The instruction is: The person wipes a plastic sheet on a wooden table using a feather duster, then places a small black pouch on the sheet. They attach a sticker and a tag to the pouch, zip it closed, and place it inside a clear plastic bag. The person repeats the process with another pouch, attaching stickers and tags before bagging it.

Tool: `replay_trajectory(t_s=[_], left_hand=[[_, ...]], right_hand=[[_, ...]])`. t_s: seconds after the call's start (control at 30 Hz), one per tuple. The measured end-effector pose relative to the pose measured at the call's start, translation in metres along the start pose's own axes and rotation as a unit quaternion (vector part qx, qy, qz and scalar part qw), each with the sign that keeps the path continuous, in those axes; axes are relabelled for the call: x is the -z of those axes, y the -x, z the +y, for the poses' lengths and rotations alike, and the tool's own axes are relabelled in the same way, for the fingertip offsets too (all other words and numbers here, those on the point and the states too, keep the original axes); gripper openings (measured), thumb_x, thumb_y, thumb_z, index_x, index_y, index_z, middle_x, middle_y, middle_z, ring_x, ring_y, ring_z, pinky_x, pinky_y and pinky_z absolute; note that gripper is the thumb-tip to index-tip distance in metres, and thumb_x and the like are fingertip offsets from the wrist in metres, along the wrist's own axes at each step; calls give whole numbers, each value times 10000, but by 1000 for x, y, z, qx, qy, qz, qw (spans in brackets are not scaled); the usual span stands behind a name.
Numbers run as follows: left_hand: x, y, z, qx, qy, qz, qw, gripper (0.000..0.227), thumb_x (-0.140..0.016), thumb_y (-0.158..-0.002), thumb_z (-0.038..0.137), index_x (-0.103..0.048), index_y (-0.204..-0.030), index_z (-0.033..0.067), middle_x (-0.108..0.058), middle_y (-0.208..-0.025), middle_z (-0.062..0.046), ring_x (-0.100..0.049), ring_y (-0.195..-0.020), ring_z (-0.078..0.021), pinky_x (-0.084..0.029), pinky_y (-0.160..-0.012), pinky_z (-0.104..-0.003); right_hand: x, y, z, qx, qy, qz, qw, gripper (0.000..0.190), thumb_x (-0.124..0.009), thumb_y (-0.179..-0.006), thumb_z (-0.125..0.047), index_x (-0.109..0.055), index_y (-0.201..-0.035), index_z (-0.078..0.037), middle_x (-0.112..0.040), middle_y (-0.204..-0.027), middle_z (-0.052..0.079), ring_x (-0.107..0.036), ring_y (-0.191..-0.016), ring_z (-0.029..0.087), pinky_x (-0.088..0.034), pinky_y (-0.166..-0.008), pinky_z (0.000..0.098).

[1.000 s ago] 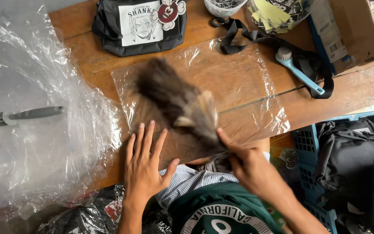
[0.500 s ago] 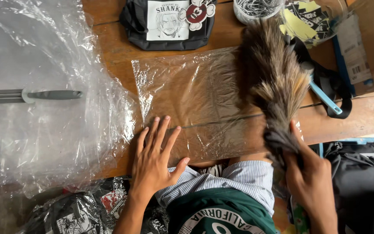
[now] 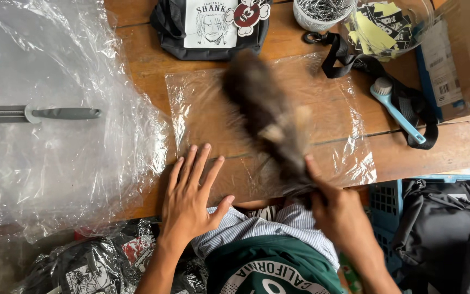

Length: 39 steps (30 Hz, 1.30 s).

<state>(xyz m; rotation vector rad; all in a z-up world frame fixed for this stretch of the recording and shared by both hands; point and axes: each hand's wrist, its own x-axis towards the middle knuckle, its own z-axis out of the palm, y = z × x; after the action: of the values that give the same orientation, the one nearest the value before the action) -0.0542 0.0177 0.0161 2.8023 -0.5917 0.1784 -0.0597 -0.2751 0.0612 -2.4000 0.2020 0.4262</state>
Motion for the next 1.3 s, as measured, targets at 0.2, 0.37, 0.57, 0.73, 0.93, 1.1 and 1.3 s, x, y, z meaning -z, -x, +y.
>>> replay_trajectory(t_s=[0.2, 0.37, 0.57, 0.73, 0.93, 1.1, 1.3], left_hand=[[1, -2, -2, -6, 3, 2, 1000, 735, -467, -974, 592, -397, -1578, 179, -299, -1684, -150, -284, -1561, -353, -220, -1249, -516], [3, -2, 0, -7, 9, 2, 1000, 739, -470, -971, 582, -386, -1583, 176, -288, -1689, -148, -277, -1566, -350, -217, -1254, -514], [0, -5, 0, -19, 8, 15, 1000, 675, -504, -954, 549, -509, -1456, 97, -401, -1605, -220, -326, -1520, -405, -228, -1239, -539], [-1, -5, -1, -10, 12, -10, 1000, 744, -474, -975, 569, -371, -1583, 154, -269, -1690, -181, -264, -1566, -388, -217, -1245, -544], [-2, -6, -1, -19, 5, -2, 1000, 745, -498, -956, 560, -399, -1564, 141, -304, -1672, -192, -289, -1552, -393, -228, -1236, -549], [-8, -2, -4, -2, 5, -3, 1000, 788, -327, -961, 693, -384, -1571, 198, -81, -1713, -207, -54, -1568, -511, 6, -1233, -724], [-6, -8, 0, 12, 28, 29, 999, 535, -276, -1092, 372, -550, -1389, 21, -393, -1612, -202, -274, -1542, -413, -177, -1265, -587]], right_hand=[[24, -4, 16, -107, 70, 117, 985, 711, -463, -901, -131, -493, -1594, -286, -640, -599, 309, -624, -622, 493, -407, -683, 498], [1, 29, 36, 32, -60, 112, 991, 652, -545, -939, -95, -456, -1585, -98, -606, -545, 91, -480, -415, 140, -451, -464, 322], [-34, 57, 53, 6, -93, -92, 991, 735, -587, -837, -123, -515, -1535, -341, -459, -476, 21, -385, -464, 77, -455, -475, 200], [-20, 54, 70, -62, -90, -60, 992, 746, -532, -838, -45, -518, -1513, -362, -638, -392, 56, -666, -315, 110, -602, -467, 235], [15, 57, 46, -129, -60, 103, 984, 741, -487, -920, -23, -442, -1627, -241, -648, -426, 190, -591, -404, 184, -551, -622, 305], [9, 57, 15, 28, -168, -10, 985, 713, -516, -801, -72, -578, -1505, -171, -490, -454, 44, -374, -445, 93, -380, -418, 255], [-26, -5, -27, 176, -140, -46, 973, 615, -500, -874, -13, -528, -1484, -81, -764, -1238, 87, -674, -932, 88, -469, -803, 191]])
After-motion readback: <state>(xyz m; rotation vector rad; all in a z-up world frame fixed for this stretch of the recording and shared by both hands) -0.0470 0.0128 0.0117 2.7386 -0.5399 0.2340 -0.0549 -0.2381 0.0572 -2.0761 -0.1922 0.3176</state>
